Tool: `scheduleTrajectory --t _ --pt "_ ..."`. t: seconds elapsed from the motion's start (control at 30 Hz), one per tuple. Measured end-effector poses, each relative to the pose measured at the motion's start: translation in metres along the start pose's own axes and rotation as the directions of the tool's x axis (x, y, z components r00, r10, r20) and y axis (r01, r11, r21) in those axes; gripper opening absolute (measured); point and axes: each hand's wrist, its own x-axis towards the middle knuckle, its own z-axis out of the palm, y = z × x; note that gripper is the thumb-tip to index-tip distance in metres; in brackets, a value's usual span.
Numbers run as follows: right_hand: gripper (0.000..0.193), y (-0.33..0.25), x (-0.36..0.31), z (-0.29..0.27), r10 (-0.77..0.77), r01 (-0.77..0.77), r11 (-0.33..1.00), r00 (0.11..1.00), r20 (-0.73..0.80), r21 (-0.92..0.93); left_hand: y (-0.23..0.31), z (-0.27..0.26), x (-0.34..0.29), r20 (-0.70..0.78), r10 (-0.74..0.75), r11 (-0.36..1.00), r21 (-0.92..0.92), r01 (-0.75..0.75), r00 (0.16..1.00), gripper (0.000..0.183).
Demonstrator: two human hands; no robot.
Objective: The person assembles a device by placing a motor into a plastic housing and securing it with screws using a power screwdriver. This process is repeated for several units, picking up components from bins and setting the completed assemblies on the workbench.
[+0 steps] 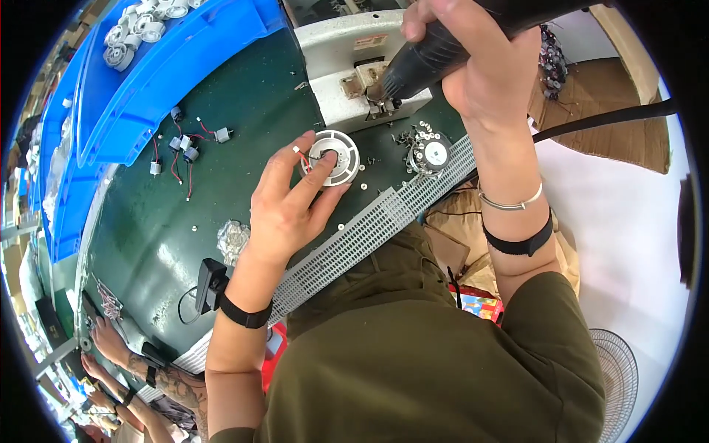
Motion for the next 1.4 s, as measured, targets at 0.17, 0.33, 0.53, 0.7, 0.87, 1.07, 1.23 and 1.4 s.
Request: scheduleTrajectory --t 0.17,0.33,0.53,0.7,0.87,1.07,1.23,1.4 --pt "0.042 -0.008 -0.005 0.006 0.096 -0.129 0.954 0.987 -0.131 -0.272 -0.001 -0.001 -0.002 -0.002 -0.025 1.0 0.002 0.025 1.0 0.04" --pt "0.044 -0.01 -0.006 0.023 0.009 -0.065 0.954 0.982 -0.19 -0.293 -0.003 0.001 -0.002 -0.017 -0.02 1.0 -0.003 0.02 1.0 0.039" --pt "0.044 0.017 0.003 -0.005 -0.223 0.165 0.948 0.954 0.199 0.272 -0.003 0.001 -0.002 -0.029 0.006 1.0 0.003 -0.006 1.0 0.038" --pt "0.049 -0.033 -0.016 0.033 0.202 -0.234 0.951 0.965 -0.17 -0.204 -0.001 0.0 -0.002 -0.028 -0.003 1.0 -0.002 0.003 1.0 0.037" --pt "0.045 -0.041 -0.018 0.057 0.28 -0.304 0.94 0.947 -0.156 -0.159 -0.002 0.0 -0.001 -0.043 0.005 0.999 -0.031 -0.006 0.999 0.035" --pt "0.047 -0.034 -0.02 0.062 0.367 -0.373 0.92 0.928 -0.07 -0.12 -0.001 0.001 0.001 -0.052 0.01 0.999 -0.033 -0.012 0.999 0.033" --pt "0.048 -0.027 -0.021 0.063 0.35 -0.352 0.927 0.936 -0.043 -0.133 -0.003 0.001 -0.001 -0.054 0.007 0.999 -0.045 -0.009 0.999 0.033" --pt "0.048 -0.026 -0.021 0.063 0.351 -0.356 0.918 0.934 -0.061 -0.173 -0.002 0.001 -0.002 -0.057 -0.008 0.998 -0.057 0.005 0.998 0.033"
